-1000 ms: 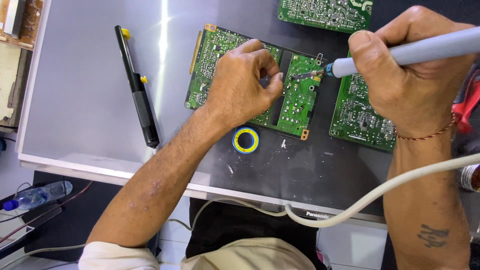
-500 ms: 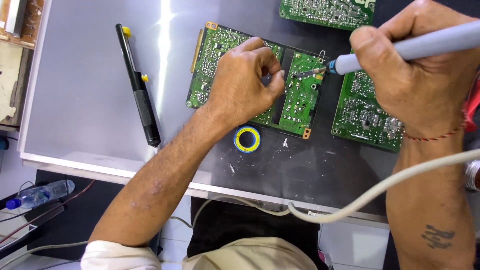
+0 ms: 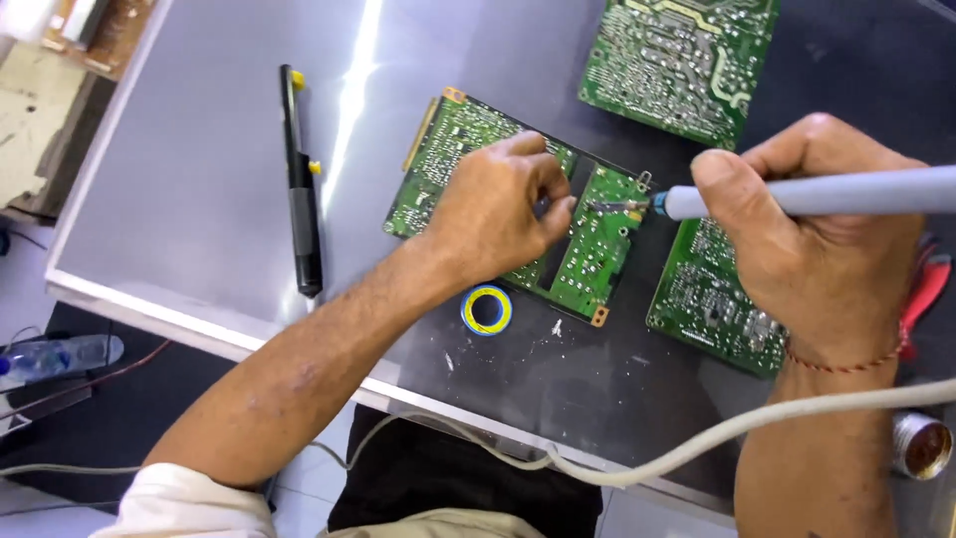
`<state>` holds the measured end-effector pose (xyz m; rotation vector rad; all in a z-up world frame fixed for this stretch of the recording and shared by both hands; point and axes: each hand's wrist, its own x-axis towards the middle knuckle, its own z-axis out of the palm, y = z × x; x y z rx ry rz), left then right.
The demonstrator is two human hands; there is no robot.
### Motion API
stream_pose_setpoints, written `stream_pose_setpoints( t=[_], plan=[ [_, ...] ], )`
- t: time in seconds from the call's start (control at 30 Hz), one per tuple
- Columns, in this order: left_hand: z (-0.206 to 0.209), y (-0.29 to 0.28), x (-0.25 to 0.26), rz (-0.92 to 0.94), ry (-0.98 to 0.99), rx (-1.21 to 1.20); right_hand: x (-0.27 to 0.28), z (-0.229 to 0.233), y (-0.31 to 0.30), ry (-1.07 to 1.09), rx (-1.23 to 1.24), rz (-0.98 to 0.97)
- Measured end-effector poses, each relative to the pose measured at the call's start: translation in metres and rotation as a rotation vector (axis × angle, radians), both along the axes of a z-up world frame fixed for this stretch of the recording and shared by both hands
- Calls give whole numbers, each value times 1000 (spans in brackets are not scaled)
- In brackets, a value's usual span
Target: Soldering electronic components onto a printed circuit board using a soldering iron at a repair bench.
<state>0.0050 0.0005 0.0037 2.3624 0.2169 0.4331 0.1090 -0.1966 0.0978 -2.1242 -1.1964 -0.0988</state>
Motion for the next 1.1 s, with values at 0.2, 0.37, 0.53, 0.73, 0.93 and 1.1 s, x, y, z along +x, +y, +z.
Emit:
stream_pose_setpoints(
  t=[0.2,0.37,0.53,0.73,0.93,1.1],
  plan=[
    [2,0,-1,-43,-94,33,0,1,7,-22,73,15],
    [2,1,5,-55,-80,107,3,14,8,36,90,30],
    [-5,-2,-3,-20,-96,86,1,5,4,42,122,153],
    [-1,-2,0,-21,-86,119,0,6,6,20,130,109],
    [-1,-2,-2,-4,-31,96,0,3,5,45,100,94],
    [-3,-2,-2,-8,-82,77,3,0,2,84,100,94]
  ],
)
